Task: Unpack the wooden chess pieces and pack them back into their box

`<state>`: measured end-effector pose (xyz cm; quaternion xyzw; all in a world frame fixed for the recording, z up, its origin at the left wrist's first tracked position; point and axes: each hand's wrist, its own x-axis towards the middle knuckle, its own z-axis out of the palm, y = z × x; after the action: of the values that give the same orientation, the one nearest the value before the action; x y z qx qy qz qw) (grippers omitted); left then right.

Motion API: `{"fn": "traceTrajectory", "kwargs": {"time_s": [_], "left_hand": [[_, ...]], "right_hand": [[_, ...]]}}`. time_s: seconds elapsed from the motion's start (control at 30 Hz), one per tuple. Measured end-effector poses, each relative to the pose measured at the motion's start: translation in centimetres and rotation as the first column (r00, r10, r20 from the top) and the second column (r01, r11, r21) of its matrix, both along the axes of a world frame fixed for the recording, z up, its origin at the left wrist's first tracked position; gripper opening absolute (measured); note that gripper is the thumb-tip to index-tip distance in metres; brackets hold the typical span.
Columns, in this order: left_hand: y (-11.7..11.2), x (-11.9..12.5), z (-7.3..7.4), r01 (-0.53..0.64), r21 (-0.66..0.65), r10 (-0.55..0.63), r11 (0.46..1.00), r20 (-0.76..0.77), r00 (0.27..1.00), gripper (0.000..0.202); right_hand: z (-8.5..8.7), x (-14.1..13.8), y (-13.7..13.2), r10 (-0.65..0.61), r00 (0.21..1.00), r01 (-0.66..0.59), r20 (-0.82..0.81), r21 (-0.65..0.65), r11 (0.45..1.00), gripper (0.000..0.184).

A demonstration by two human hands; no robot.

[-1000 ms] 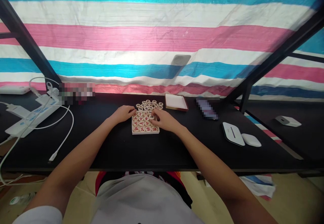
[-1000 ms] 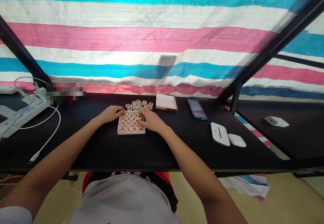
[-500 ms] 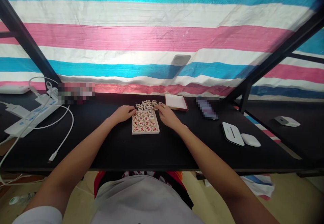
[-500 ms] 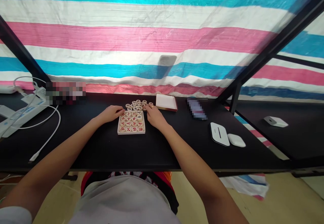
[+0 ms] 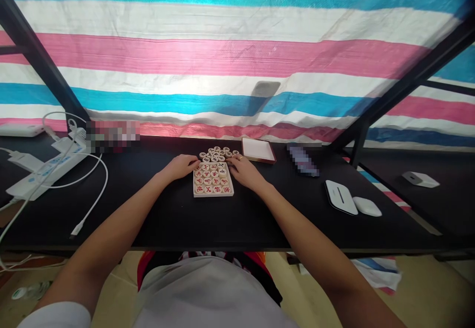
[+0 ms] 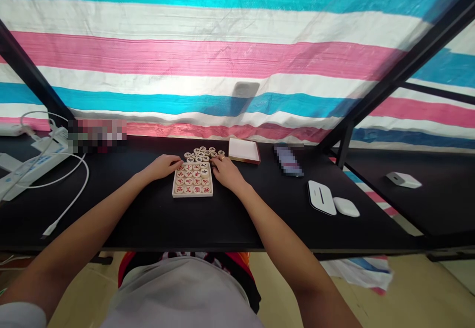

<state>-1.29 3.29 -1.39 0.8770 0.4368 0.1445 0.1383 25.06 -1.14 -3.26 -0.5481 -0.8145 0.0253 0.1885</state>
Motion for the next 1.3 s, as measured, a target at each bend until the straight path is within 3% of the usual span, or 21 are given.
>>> {"fn": "traceTrajectory", "kwargs": {"time_s": [0.23,0.5,0.83,1.1,1.17,1.3], "left_hand": [[-0.1,0.1,0.2,-0.009,-0.006,0.009,1.000,-0.012,1.000,0.041],[0.0,0.0,0.0,-0.001,0.002,0.001,1.000,-0.007,1.000,0.041],[0.0,0.0,0.1,0.006,-0.001,-0.006,1.000,0.016,1.000,0.039],[0.0,0.0,0.1,0.004,-0.009,-0.003,1.000,0.013,1.000,0.039],[0.0,0.0,0.1,0.004,-0.008,-0.003,1.000,0.011,1.000,0.039],[0.0,0.0,0.2,0.001,-0.003,-0.001,1.000,0.016,1.000,0.038]], "right_hand": [[0.2,0.1,-0.2,-0.090,0.996,0.090,-0.015,-0.016,0.996,0.031],[0.3,0.0,-0.3,-0.079,0.997,0.079,-0.027,0.025,0.997,0.023],[0.7,-0.2,-0.4,-0.044,0.998,0.044,-0.043,-0.012,0.999,0.019],[1.7,-0.5,-0.9,-0.107,0.987,0.106,-0.123,-0.016,0.994,0.013],[2.5,-0.7,-1.4,-0.046,0.978,0.052,-0.204,0.023,0.998,0.013],[4.1,-1.5,-3.0,0.237,0.948,-0.240,-0.214,0.016,0.971,0.015]]}}
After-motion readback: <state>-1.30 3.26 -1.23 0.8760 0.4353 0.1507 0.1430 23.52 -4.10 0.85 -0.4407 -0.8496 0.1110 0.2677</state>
